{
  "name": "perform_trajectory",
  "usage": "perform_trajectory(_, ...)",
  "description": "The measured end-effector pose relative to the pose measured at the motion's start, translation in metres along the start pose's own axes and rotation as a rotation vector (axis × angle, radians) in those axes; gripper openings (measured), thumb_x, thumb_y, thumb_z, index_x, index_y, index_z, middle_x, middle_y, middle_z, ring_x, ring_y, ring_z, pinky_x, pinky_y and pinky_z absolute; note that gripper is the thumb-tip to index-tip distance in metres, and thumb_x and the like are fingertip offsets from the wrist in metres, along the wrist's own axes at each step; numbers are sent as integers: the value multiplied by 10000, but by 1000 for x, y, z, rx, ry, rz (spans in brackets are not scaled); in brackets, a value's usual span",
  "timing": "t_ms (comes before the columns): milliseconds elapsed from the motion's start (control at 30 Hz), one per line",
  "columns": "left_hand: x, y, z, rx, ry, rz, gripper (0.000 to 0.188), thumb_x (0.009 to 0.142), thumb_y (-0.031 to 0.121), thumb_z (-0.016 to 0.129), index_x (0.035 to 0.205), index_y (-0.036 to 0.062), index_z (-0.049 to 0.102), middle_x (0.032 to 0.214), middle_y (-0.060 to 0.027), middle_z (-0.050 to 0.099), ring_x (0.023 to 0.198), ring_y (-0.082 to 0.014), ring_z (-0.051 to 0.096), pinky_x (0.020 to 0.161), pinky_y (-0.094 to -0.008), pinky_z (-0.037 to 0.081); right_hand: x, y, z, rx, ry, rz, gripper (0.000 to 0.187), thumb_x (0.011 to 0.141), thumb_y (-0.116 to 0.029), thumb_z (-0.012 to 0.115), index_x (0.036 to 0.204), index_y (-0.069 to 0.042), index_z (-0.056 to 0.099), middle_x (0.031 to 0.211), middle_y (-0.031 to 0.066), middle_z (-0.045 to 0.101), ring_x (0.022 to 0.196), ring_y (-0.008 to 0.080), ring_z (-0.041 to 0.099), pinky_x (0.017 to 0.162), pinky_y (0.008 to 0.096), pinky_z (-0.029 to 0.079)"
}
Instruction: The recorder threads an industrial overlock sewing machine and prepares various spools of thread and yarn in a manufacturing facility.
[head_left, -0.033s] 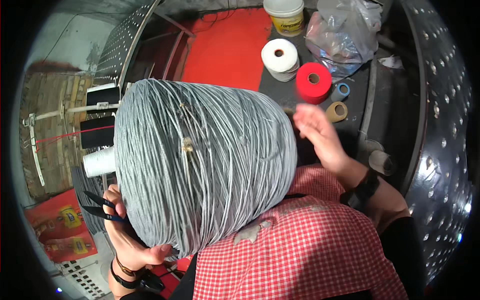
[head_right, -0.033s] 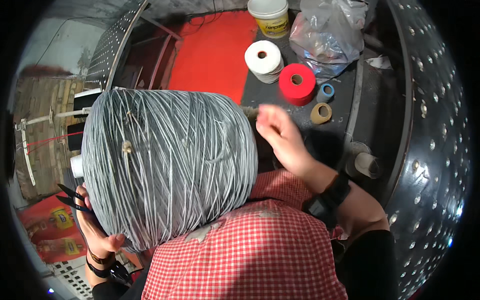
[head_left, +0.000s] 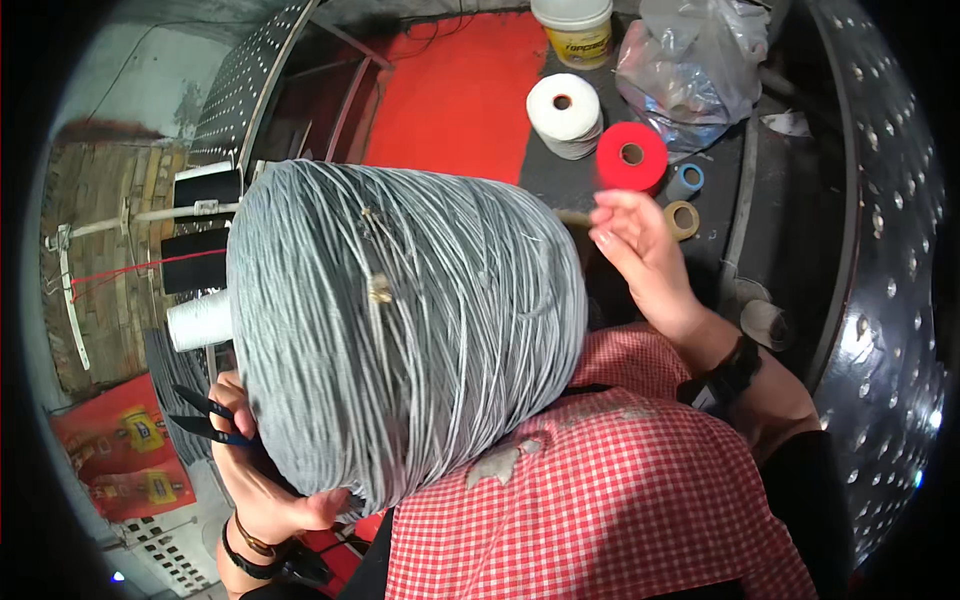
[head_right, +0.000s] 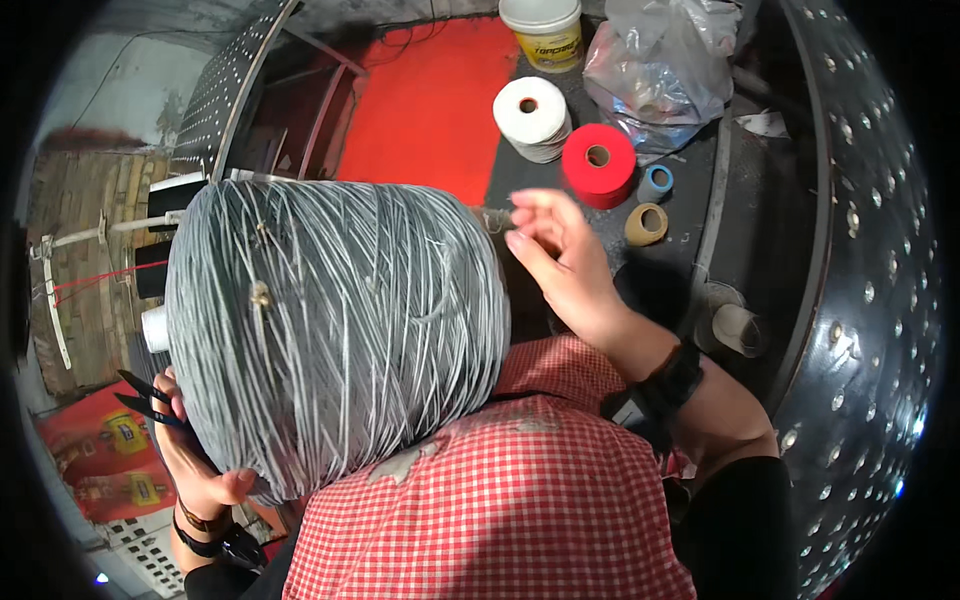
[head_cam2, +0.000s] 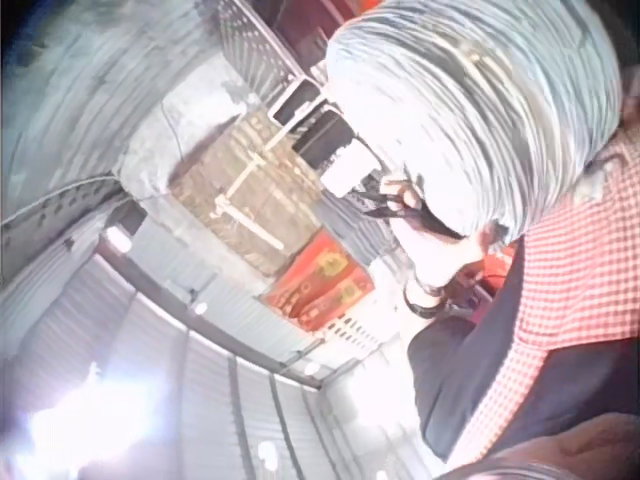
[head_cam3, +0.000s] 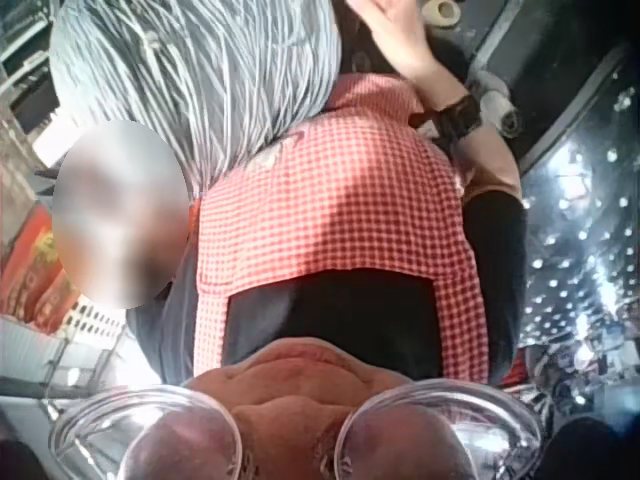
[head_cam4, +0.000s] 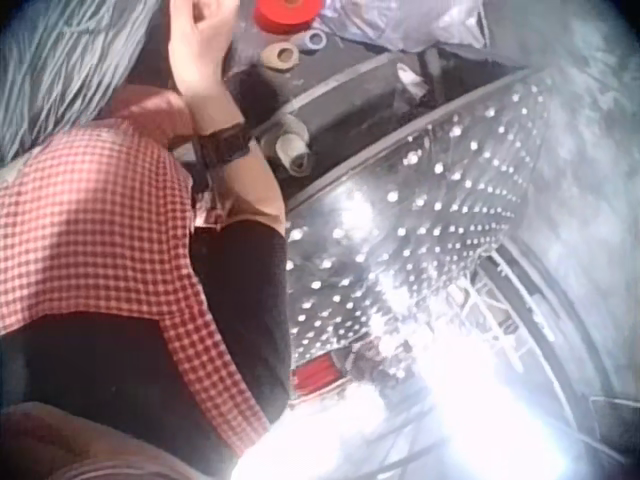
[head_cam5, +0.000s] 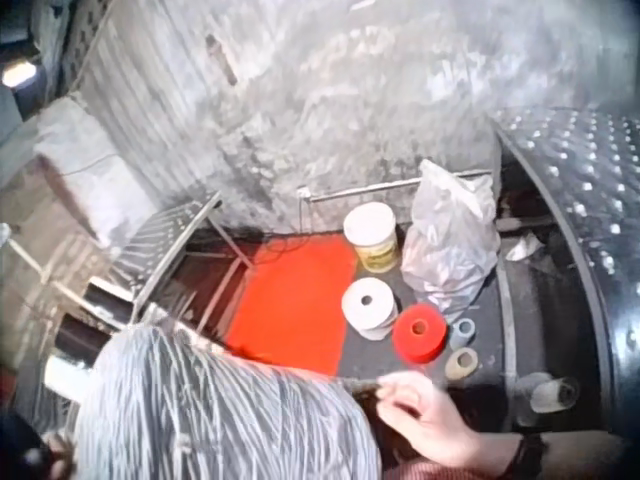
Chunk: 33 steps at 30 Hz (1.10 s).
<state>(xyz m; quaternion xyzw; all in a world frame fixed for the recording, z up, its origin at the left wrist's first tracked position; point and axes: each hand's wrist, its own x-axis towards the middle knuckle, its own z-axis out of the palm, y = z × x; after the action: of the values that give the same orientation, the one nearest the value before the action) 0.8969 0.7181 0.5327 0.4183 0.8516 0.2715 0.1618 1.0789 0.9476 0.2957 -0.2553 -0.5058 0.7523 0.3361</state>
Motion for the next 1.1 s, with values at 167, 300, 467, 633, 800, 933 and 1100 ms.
perform_trajectory(167,-8,-15,-6,142,-37,51,734,361,293,755,857,84,256,882,-57,286,853,-181,320,845,-294,253,32,-21,55,-221,-358,-537,141,757,7,618,889,-33,646,820,65,595,725,147,591,637,252,477)
perform_trajectory(300,-17,-27,-13,173,-32,29,718,396,292,753,867,83,253,888,-67,297,857,-194,328,850,-325,259,41,2,82,-164,-434,-548,179,731,9,645,901,-47,657,787,62,593,676,154,597,582,256,487)
perform_trajectory(467,-25,-36,-11,108,-24,-43,714,391,272,744,867,85,247,890,-64,279,871,-198,315,880,-320,233,56,6,93,-240,-495,-732,73,728,-47,649,794,-49,620,763,50,562,640,178,581,553,292,471)
perform_trajectory(633,-29,-35,-7,41,16,-145,732,364,270,747,866,94,244,892,-52,263,872,-188,306,870,-297,222,60,-1,93,-252,-436,-646,87,779,-65,594,761,-24,519,778,78,514,670,217,542,590,305,439)
perform_trajectory(800,-29,-22,-3,49,46,-225,739,362,285,757,867,96,250,896,-51,269,880,-185,307,875,-297,221,59,-4,81,-172,-571,-546,105,751,-34,631,854,-19,620,817,68,554,696,173,568,590,271,461)
perform_trajectory(933,-24,-7,0,113,48,-214,753,357,306,768,865,96,253,897,-51,272,880,-190,308,878,-302,220,68,0,83,-182,-610,-723,97,725,-19,630,818,-47,620,803,27,558,683,170,572,574,265,468)
perform_trajectory(1100,-14,11,5,140,60,-249,762,356,328,770,861,90,251,895,-51,275,880,-196,310,882,-309,221,92,-18,76,-242,-619,-812,45,753,-9,589,759,-27,548,789,29,547,663,171,562,565,268,462)
